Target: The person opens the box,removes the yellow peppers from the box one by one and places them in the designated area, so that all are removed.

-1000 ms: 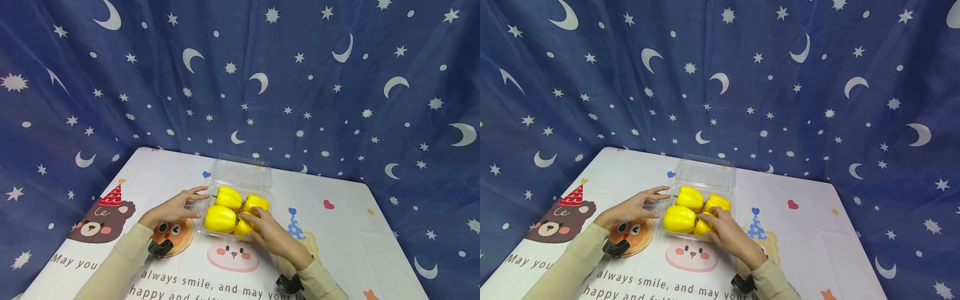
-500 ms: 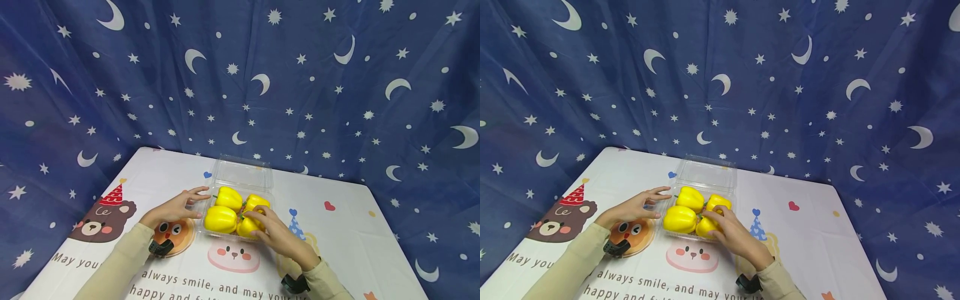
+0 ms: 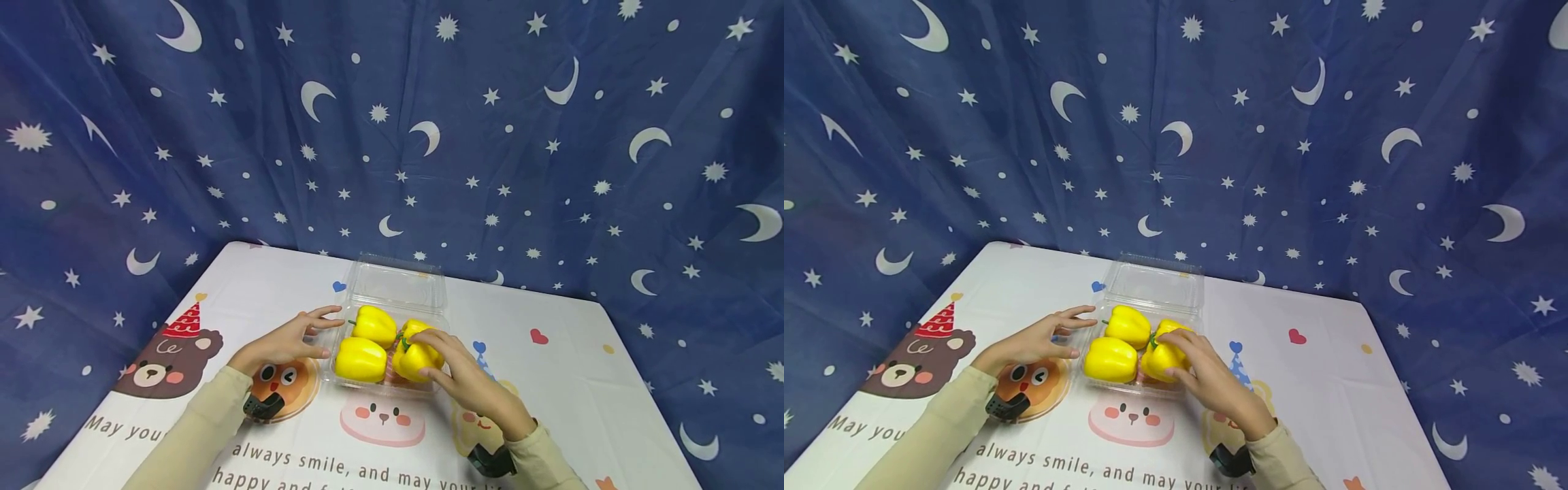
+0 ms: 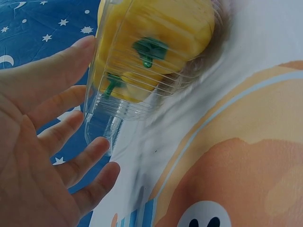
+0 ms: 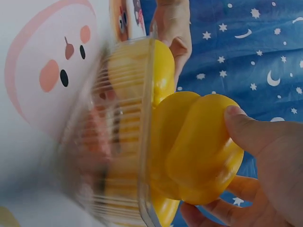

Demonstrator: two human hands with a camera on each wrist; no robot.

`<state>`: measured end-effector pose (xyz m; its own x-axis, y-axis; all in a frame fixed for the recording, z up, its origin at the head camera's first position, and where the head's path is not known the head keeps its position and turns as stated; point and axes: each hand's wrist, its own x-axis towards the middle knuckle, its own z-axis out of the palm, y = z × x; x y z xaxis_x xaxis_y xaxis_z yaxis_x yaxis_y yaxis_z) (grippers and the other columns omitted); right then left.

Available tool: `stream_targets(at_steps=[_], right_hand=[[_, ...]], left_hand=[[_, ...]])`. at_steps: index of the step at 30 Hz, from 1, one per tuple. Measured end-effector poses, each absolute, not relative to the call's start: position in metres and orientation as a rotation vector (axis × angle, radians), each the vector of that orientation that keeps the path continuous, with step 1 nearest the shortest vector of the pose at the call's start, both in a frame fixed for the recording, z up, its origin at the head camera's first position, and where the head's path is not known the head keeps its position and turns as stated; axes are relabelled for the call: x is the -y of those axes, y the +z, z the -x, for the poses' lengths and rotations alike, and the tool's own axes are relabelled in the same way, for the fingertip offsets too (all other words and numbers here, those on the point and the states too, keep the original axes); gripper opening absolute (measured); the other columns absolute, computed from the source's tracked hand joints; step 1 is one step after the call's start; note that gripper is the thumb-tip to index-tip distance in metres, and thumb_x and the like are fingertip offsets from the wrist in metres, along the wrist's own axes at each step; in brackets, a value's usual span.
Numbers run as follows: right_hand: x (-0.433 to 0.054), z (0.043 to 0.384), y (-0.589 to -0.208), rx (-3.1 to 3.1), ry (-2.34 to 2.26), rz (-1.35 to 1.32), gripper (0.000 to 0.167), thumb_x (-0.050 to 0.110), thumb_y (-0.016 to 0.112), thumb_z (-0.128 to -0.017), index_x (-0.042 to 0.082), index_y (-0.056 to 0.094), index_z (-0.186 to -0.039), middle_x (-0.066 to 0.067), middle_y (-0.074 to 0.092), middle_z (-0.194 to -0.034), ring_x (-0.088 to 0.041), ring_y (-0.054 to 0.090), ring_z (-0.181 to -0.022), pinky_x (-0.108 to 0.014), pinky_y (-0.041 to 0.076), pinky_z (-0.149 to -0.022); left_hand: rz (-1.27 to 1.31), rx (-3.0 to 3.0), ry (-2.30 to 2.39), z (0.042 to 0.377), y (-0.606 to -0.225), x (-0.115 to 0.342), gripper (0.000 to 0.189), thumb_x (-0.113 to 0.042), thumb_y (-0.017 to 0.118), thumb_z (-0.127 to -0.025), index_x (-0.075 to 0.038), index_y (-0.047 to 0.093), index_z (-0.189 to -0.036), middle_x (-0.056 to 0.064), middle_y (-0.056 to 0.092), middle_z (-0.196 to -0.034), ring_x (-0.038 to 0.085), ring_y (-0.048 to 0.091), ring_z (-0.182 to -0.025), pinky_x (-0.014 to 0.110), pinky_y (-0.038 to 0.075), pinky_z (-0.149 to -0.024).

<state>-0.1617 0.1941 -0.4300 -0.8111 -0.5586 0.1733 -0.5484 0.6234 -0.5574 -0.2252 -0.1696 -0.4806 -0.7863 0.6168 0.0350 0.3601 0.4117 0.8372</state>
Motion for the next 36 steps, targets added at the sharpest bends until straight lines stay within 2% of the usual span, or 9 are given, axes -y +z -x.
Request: stream_targets(at_steps=[6,10,13,15,25,29,36], right_hand=[[-0.202,0.165,-0.424,-2.828,-1.018,0.919,0.051,0.017,0.07,-0.095,0.026,0.053,-0.142,-0.003,0.052,-0.15,-0.03,0.046,-0.142,-0.056,0.044,-0.114],[-0.206,0.166,-0.424,-2.849,-1.047,0.944,0.051,0.015,0.071,-0.094,0.023,0.053,-0.142,-0.004,0.052,-0.149,-0.028,0.049,-0.137,-0.043,0.053,-0.102],[-0.208,0.167,-0.424,-2.865,-1.064,0.956,0.05,0.015,0.071,-0.094,0.022,0.054,-0.141,-0.004,0.053,-0.147,-0.024,0.051,-0.129,-0.032,0.052,-0.09],[-0.209,0.168,-0.423,-2.875,-1.072,0.951,0.05,0.014,0.072,-0.093,0.021,0.055,-0.14,-0.004,0.053,-0.147,-0.022,0.052,-0.125,-0.029,0.05,-0.086],[-0.218,0.175,-0.422,-2.914,-1.128,0.952,0.052,0.011,0.073,-0.091,0.019,0.055,-0.139,-0.004,0.056,-0.144,-0.018,0.052,-0.12,-0.027,0.05,-0.084],[-0.223,0.179,-0.422,-2.93,-1.144,0.912,0.053,0.012,0.073,-0.092,0.02,0.053,-0.141,-0.006,0.055,-0.145,-0.019,0.054,-0.12,-0.028,0.052,-0.085],[-0.235,0.18,-0.422,-2.97,-1.174,0.84,0.053,0.01,0.07,-0.094,0.017,0.052,-0.143,-0.01,0.054,-0.146,-0.023,0.054,-0.116,-0.03,0.058,-0.086]], left_hand=[[-0.83,-2.382,1.326,0.224,-0.48,0.169,0.064,-0.018,0.074,-0.092,-0.004,0.05,-0.149,0.017,0.025,-0.167,0.051,0.034,-0.146,0.068,0.037,-0.113],[-0.825,-2.386,1.32,0.224,-0.48,0.17,0.063,-0.019,0.074,-0.092,-0.005,0.05,-0.149,0.016,0.025,-0.167,0.052,0.037,-0.145,0.069,0.037,-0.113],[-0.808,-2.391,1.308,0.223,-0.48,0.17,0.064,-0.021,0.074,-0.092,-0.007,0.05,-0.149,0.014,0.025,-0.168,0.052,0.04,-0.142,0.068,0.038,-0.113],[-0.795,-2.383,1.313,0.223,-0.48,0.17,0.065,-0.021,0.075,-0.091,-0.007,0.05,-0.149,0.012,0.024,-0.168,0.051,0.039,-0.143,0.068,0.038,-0.113],[-0.811,-2.384,1.317,0.224,-0.479,0.17,0.065,-0.02,0.075,-0.091,-0.005,0.05,-0.149,0.014,0.024,-0.168,0.05,0.037,-0.145,0.067,0.038,-0.114],[-0.829,-2.382,1.325,0.225,-0.479,0.17,0.064,-0.019,0.075,-0.091,-0.003,0.049,-0.148,0.017,0.024,-0.167,0.05,0.031,-0.148,0.068,0.037,-0.114],[-0.866,-2.38,1.324,0.225,-0.48,0.17,0.063,-0.016,0.073,-0.092,-0.001,0.049,-0.148,0.02,0.024,-0.166,0.052,0.03,-0.147,0.068,0.038,-0.113]])
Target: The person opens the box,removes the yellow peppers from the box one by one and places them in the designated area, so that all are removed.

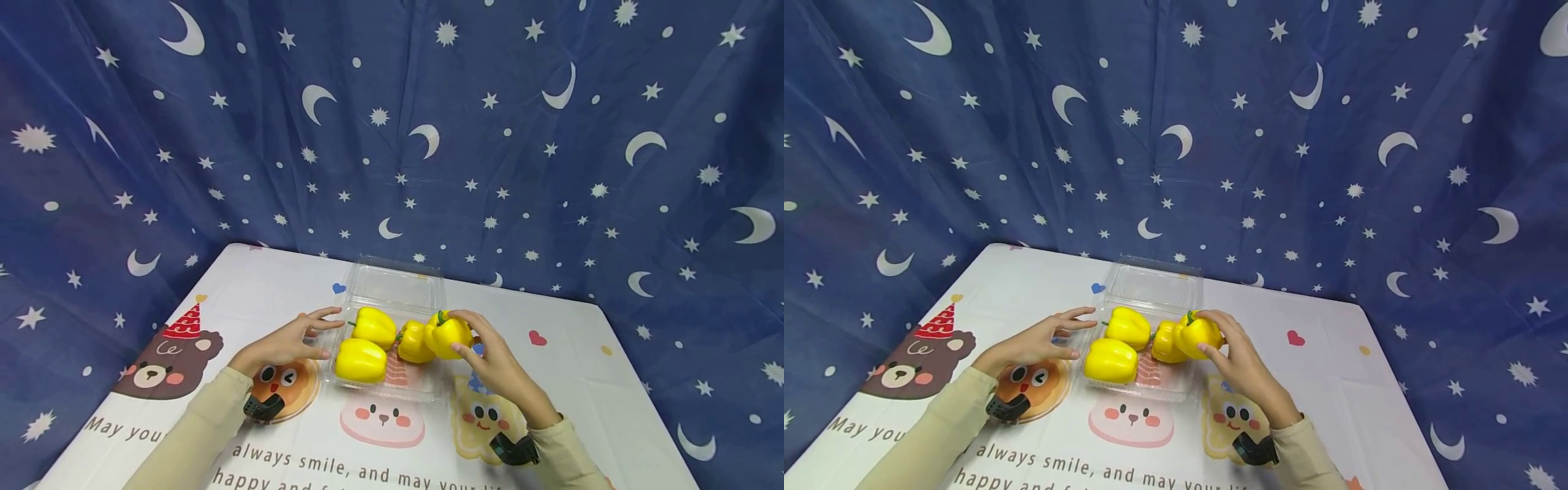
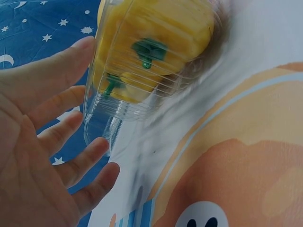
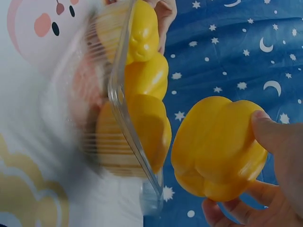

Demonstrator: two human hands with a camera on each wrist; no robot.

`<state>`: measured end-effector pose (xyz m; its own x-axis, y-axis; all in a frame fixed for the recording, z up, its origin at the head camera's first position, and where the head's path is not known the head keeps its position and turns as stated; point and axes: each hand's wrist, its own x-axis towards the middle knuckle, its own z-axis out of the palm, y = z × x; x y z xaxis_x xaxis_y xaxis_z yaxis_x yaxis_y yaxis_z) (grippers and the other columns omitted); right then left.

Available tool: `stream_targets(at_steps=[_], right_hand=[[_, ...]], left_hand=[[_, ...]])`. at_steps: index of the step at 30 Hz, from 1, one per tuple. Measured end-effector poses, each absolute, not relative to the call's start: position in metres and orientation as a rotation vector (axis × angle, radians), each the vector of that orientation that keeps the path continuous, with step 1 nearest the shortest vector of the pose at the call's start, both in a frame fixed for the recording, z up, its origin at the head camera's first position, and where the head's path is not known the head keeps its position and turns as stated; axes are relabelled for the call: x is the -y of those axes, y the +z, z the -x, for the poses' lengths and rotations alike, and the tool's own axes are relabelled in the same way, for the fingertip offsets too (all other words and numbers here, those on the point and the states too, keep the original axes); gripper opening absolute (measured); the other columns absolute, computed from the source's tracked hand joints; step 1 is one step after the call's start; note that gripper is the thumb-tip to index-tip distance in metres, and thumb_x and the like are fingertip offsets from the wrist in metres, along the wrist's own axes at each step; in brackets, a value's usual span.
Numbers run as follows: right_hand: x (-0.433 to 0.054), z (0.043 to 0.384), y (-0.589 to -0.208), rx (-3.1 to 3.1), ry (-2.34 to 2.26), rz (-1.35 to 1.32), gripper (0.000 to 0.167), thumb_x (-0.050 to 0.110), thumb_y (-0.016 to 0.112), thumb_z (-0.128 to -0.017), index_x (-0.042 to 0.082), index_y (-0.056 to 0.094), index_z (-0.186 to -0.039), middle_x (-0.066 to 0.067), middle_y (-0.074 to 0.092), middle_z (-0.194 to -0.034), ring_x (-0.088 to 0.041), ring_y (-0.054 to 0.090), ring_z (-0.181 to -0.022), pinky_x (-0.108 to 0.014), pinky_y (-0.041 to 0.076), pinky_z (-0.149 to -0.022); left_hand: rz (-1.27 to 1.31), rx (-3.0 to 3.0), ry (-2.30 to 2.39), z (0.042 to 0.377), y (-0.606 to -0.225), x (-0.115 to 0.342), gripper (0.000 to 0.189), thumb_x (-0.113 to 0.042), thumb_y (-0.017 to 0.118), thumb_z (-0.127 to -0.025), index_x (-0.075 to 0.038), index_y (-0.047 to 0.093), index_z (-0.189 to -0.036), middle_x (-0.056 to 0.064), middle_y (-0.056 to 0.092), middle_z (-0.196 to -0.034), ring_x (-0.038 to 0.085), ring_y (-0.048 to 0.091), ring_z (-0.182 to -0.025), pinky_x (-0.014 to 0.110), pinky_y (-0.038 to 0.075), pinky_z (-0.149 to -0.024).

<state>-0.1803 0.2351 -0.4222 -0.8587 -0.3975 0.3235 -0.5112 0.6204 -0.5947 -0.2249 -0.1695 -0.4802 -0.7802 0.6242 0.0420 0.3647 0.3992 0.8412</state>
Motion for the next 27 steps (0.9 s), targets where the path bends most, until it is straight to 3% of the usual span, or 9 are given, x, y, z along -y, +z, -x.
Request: stream_targets(at_steps=[14,20,27], right_hand=[[-0.254,0.192,-0.426,2.694,1.089,-0.57,0.053,0.009,0.068,-0.096,0.012,0.049,-0.146,-0.015,0.054,-0.144,-0.028,0.057,-0.112,-0.037,0.059,-0.089],[-0.26,0.197,-0.429,2.709,1.094,-0.508,0.053,0.008,0.068,-0.095,0.009,0.049,-0.145,-0.018,0.054,-0.142,-0.03,0.058,-0.11,-0.024,0.057,-0.087],[-0.268,0.203,-0.43,2.744,1.073,-0.422,0.049,0.011,0.065,-0.098,0.009,0.048,-0.144,-0.021,0.055,-0.139,-0.031,0.055,-0.108,-0.023,0.054,-0.085]], left_hand=[[-0.827,-2.361,1.347,0.223,-0.48,0.17,0.064,-0.016,0.074,-0.092,-0.004,0.049,-0.149,0.016,0.024,-0.167,0.051,0.034,-0.147,0.068,0.037,-0.113],[-0.813,-2.356,1.348,0.223,-0.48,0.169,0.063,-0.014,0.074,-0.092,-0.004,0.049,-0.149,0.015,0.024,-0.168,0.05,0.032,-0.148,0.069,0.036,-0.114],[-0.816,-2.353,1.349,0.224,-0.48,0.169,0.063,-0.015,0.074,-0.091,-0.003,0.049,-0.148,0.015,0.024,-0.168,0.049,0.03,-0.149,0.069,0.035,-0.114]])
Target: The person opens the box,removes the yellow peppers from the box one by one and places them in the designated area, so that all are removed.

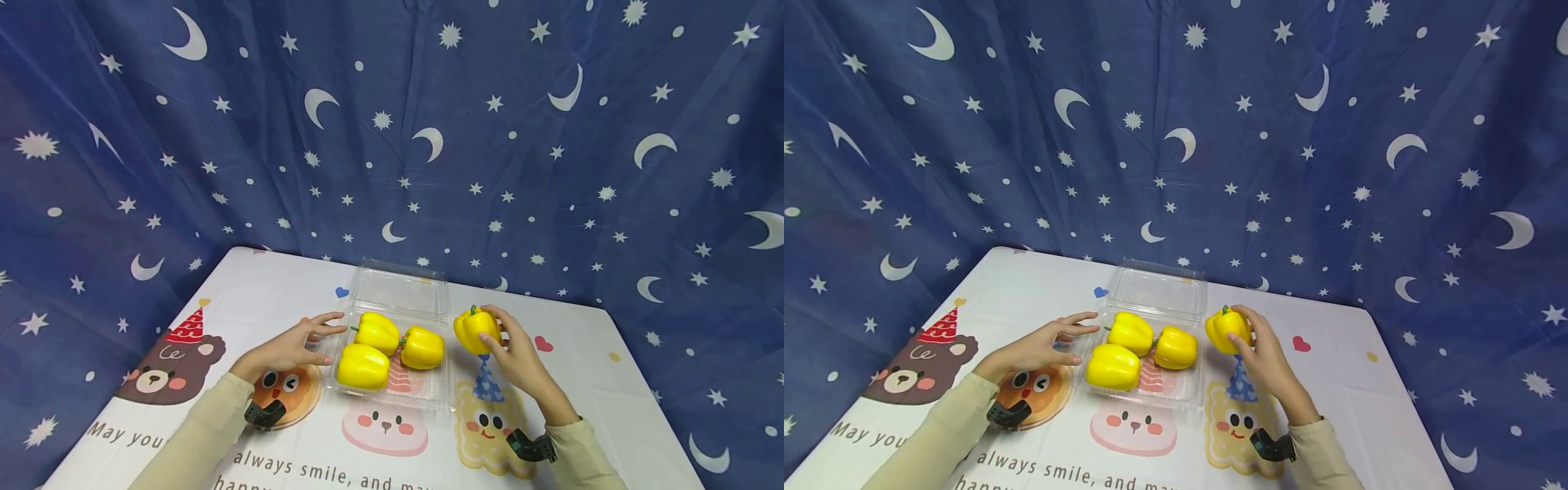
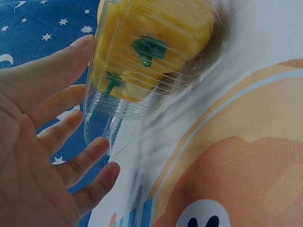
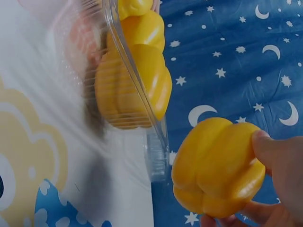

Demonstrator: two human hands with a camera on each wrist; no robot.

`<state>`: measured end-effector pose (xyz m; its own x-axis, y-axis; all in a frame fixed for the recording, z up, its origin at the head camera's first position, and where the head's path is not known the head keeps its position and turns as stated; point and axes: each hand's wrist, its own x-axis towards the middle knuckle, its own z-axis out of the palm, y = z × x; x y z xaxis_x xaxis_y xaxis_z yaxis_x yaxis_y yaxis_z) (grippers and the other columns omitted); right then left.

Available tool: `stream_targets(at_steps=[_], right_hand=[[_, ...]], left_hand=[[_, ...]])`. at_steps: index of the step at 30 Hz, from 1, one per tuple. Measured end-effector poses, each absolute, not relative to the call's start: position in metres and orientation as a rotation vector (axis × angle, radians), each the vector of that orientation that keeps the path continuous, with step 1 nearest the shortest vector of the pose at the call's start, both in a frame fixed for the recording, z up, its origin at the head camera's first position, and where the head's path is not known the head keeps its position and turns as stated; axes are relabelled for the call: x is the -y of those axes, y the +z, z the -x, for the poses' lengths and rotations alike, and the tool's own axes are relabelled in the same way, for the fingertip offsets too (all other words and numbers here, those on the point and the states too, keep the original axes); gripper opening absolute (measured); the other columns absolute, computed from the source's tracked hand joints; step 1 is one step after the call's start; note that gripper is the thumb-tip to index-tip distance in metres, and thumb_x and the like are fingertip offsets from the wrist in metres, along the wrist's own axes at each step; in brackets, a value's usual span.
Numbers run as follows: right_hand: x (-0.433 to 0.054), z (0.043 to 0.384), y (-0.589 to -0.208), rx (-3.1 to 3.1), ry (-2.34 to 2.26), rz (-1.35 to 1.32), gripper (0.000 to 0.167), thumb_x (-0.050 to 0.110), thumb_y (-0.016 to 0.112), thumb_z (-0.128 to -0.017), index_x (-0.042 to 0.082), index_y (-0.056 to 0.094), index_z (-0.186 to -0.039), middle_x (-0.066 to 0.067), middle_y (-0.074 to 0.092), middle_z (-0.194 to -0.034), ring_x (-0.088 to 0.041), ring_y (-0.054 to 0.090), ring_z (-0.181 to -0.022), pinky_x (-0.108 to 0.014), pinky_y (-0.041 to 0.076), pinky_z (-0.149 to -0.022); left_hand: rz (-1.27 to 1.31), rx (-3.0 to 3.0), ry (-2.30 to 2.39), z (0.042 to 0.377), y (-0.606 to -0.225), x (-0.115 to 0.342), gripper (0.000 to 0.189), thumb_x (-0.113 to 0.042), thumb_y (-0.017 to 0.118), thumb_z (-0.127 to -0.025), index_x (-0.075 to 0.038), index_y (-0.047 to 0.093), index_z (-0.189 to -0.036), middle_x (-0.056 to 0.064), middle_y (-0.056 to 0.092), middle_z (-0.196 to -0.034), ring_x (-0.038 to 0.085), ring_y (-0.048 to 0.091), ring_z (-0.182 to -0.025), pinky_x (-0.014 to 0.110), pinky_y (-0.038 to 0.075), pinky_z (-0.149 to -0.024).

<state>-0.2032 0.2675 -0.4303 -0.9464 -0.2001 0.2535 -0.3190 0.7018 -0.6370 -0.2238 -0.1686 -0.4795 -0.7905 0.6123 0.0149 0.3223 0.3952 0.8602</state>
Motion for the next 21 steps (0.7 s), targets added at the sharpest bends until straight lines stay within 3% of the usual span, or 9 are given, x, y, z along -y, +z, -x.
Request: stream_targets(at_steps=[9,21], right_hand=[[-0.273,0.21,-0.435,2.743,1.058,-0.311,0.047,0.011,0.064,-0.099,0.005,0.048,-0.143,-0.022,0.057,-0.133,-0.031,0.055,-0.103,-0.022,0.051,-0.077],[-0.277,0.212,-0.453,2.745,1.021,-0.196,0.045,0.012,0.063,-0.1,0.002,0.049,-0.142,-0.028,0.055,-0.137,-0.04,0.057,-0.106,-0.043,0.05,-0.085]], left_hand=[[-0.838,-2.353,1.355,0.224,-0.481,0.169,0.063,-0.014,0.074,-0.091,-0.002,0.049,-0.148,0.017,0.024,-0.167,0.048,0.03,-0.149,0.069,0.035,-0.114],[-0.804,-2.36,1.343,0.222,-0.478,0.169,0.064,-0.016,0.074,-0.092,-0.004,0.049,-0.149,0.015,0.023,-0.168,0.05,0.036,-0.145,0.069,0.035,-0.114]])
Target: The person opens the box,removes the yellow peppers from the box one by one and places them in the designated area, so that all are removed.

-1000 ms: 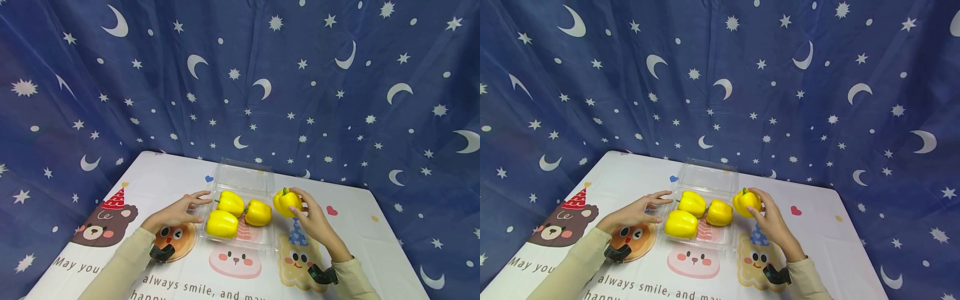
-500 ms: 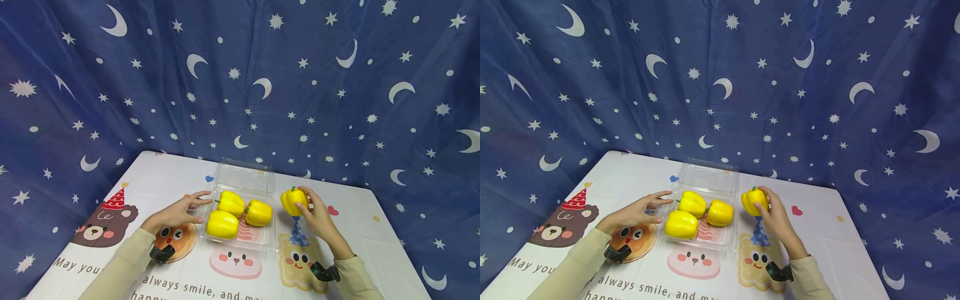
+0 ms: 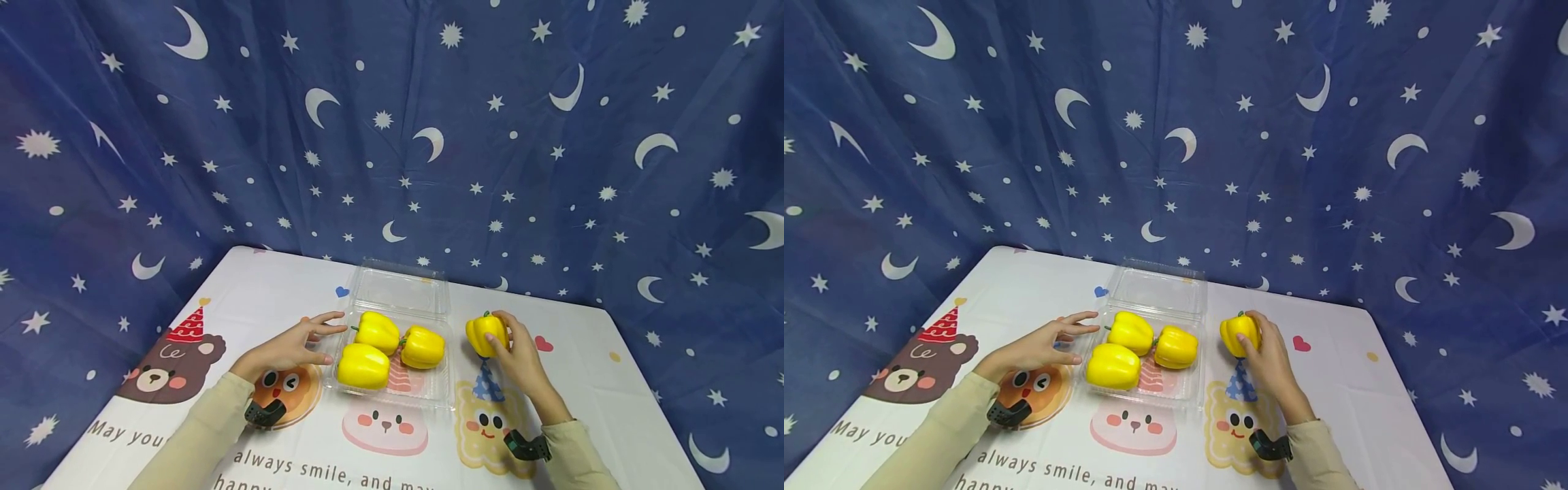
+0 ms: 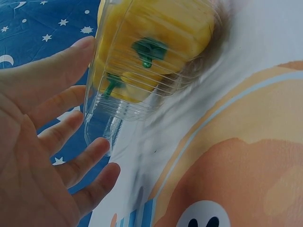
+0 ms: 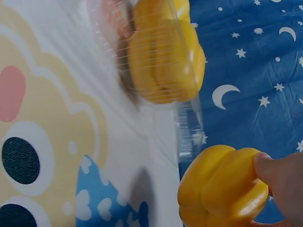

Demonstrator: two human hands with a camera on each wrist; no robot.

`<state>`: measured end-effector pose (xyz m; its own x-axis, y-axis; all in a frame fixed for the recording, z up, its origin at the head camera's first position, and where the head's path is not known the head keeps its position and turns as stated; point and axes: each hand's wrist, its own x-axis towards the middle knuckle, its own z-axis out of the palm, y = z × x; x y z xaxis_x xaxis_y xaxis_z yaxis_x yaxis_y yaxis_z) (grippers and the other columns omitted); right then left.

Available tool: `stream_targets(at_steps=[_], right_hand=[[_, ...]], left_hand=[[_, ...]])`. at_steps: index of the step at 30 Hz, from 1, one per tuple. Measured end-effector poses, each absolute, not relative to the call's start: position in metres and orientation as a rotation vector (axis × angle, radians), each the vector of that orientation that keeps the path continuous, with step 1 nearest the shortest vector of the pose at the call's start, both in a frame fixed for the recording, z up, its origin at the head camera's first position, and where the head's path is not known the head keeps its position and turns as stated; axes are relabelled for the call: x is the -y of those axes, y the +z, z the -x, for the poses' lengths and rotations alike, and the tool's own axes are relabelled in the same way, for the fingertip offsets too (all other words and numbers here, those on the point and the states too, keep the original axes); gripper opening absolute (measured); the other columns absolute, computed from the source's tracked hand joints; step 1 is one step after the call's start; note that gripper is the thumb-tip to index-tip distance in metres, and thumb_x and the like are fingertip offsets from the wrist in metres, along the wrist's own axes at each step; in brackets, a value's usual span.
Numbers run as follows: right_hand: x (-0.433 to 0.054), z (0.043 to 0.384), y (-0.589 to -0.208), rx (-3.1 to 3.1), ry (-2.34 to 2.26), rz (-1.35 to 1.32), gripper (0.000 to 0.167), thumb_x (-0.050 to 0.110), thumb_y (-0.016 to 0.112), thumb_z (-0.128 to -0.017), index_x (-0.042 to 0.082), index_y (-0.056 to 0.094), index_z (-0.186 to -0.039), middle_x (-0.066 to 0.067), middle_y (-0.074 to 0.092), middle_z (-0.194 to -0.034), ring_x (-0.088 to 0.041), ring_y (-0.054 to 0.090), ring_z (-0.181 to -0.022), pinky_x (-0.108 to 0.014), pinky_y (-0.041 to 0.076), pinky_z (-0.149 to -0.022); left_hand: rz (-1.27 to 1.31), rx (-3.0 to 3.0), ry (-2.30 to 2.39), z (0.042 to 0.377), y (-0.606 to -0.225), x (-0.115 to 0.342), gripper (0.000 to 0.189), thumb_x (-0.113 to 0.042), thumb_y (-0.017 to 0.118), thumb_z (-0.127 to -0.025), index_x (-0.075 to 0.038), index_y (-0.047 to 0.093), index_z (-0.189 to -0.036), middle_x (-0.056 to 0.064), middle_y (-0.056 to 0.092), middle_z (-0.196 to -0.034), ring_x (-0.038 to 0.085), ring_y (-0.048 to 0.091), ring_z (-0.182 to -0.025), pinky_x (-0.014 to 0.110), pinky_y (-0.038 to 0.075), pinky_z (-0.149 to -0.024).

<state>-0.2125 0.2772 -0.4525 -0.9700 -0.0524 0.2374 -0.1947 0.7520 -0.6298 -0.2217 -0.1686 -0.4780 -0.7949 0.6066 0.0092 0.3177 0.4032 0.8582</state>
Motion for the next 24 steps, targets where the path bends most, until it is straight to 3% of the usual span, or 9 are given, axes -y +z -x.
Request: stream_targets(at_steps=[12,20,24], right_hand=[[-0.28,0.214,-0.47,2.878,1.015,0.025,0.05,0.016,0.058,-0.102,0.004,0.041,-0.147,-0.032,0.047,-0.142,-0.043,0.05,-0.122,-0.062,0.046,-0.105],[-0.28,0.215,-0.476,2.892,0.953,0.107,0.051,0.023,0.06,-0.101,0.006,0.042,-0.146,-0.03,0.05,-0.134,-0.041,0.052,-0.112,-0.059,0.05,-0.097],[-0.279,0.219,-0.478,2.891,0.95,0.131,0.052,0.027,0.061,-0.101,0.007,0.042,-0.145,-0.03,0.049,-0.134,-0.042,0.051,-0.116,-0.061,0.047,-0.1]], left_hand=[[-0.833,-2.358,1.346,0.223,-0.48,0.169,0.063,-0.014,0.074,-0.092,-0.002,0.049,-0.148,0.017,0.024,-0.167,0.049,0.029,-0.149,0.069,0.035,-0.114],[-0.847,-2.367,1.343,0.222,-0.48,0.169,0.063,-0.014,0.074,-0.091,-0.001,0.05,-0.147,0.018,0.025,-0.167,0.049,0.028,-0.15,0.069,0.036,-0.114],[-0.847,-2.368,1.342,0.223,-0.48,0.169,0.063,-0.014,0.074,-0.091,-0.001,0.05,-0.148,0.019,0.024,-0.167,0.049,0.028,-0.15,0.069,0.036,-0.114]])
